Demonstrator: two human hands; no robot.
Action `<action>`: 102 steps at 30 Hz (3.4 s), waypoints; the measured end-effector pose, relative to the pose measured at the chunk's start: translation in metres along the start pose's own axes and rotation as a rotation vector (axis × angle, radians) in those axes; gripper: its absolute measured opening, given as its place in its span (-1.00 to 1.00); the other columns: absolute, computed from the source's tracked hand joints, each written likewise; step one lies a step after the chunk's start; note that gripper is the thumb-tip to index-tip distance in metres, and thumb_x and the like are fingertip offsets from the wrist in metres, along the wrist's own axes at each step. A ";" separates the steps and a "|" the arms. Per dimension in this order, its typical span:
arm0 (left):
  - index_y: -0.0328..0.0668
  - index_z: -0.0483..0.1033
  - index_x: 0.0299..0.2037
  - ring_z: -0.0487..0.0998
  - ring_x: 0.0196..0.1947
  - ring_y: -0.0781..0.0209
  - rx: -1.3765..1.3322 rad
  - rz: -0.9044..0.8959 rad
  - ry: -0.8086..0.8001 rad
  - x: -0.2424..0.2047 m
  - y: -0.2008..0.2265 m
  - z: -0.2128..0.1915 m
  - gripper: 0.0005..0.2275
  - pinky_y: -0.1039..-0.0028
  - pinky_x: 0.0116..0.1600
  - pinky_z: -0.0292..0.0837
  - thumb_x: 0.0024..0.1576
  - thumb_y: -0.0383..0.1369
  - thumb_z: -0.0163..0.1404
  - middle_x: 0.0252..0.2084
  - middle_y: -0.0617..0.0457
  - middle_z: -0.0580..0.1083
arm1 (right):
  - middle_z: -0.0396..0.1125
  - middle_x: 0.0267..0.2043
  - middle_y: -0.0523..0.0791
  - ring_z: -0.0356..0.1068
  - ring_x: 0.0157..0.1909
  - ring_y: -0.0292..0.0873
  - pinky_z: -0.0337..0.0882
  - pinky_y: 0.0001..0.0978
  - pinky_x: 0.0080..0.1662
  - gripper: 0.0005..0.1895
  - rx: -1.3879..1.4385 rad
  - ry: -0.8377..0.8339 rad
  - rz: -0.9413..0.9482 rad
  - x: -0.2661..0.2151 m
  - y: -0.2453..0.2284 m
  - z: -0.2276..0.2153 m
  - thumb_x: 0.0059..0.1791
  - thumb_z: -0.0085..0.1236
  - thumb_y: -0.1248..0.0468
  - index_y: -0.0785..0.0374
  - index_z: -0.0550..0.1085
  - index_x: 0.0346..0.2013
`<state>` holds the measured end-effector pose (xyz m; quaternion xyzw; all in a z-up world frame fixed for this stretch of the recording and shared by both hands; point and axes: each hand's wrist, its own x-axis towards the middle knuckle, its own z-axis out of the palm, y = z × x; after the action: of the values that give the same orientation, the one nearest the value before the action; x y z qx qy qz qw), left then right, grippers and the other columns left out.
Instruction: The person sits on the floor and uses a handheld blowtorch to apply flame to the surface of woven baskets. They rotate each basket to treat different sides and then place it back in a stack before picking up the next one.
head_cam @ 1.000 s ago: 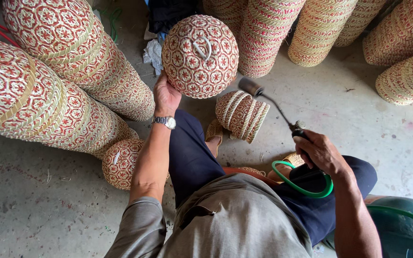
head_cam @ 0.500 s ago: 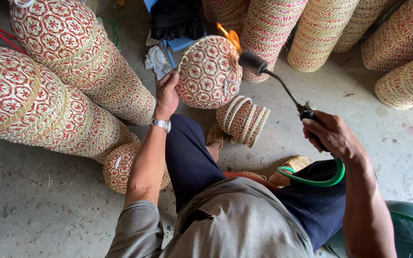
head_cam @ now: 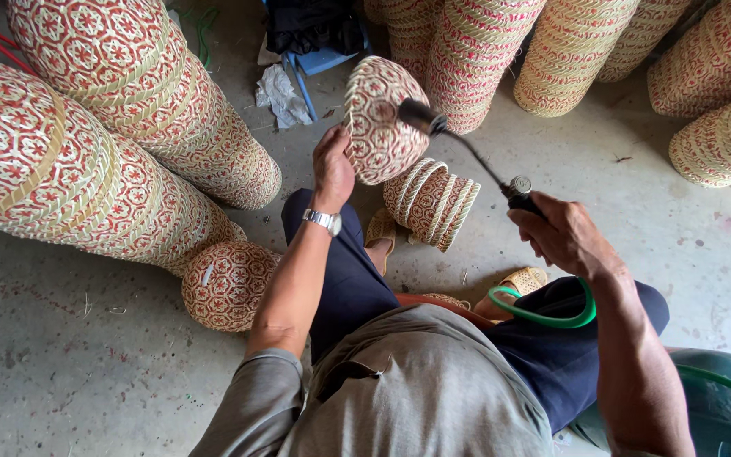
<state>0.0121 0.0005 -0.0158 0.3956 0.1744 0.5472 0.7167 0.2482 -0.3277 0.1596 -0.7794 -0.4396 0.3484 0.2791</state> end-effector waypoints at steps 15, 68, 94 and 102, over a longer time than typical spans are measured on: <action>-0.39 0.42 0.12 0.53 0.09 0.08 -0.472 -0.115 0.352 0.022 -0.027 -0.051 -0.74 0.22 0.25 0.47 0.36 -0.36 -0.16 0.12 -0.13 0.49 | 0.26 -0.64 -0.10 0.22 -0.64 -0.23 0.25 -0.28 -0.53 -0.63 0.089 -0.038 0.122 -0.020 0.037 0.012 0.08 0.02 0.08 0.33 0.46 -0.42; -0.32 0.63 -0.11 0.50 -0.15 0.25 0.113 -0.055 -0.048 0.035 0.028 -0.035 -0.89 0.48 0.07 0.37 0.27 -0.43 0.12 -0.17 0.01 0.58 | 0.27 -0.60 -0.11 0.23 -0.61 -0.25 0.25 -0.32 -0.54 -0.61 0.006 -0.023 -0.041 0.046 -0.013 -0.060 0.12 -0.02 0.08 0.33 0.46 -0.41; -0.24 0.61 -0.10 0.51 -0.19 0.30 0.377 0.014 -0.137 0.024 0.038 0.000 -0.85 0.41 -0.02 0.42 0.28 -0.33 0.06 -0.19 0.08 0.59 | 0.29 -0.62 -0.16 0.25 -0.62 -0.28 0.28 -0.35 -0.54 -0.67 -0.004 -0.082 -0.129 0.048 -0.031 -0.051 0.07 0.01 0.10 0.29 0.46 -0.43; -0.31 0.46 0.08 0.55 0.08 0.11 -0.417 -0.181 0.039 0.021 0.053 -0.024 -0.75 0.19 0.23 0.48 0.25 -0.38 -0.06 0.08 -0.06 0.53 | 0.24 -0.64 -0.12 0.16 -0.64 -0.25 0.16 -0.31 -0.55 -0.63 0.151 0.017 0.044 0.045 0.023 -0.033 0.12 0.01 0.10 0.33 0.47 -0.42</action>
<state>-0.0312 0.0338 0.0129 0.2109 0.1062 0.5123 0.8257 0.3019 -0.3031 0.1496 -0.7686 -0.3924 0.3801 0.3329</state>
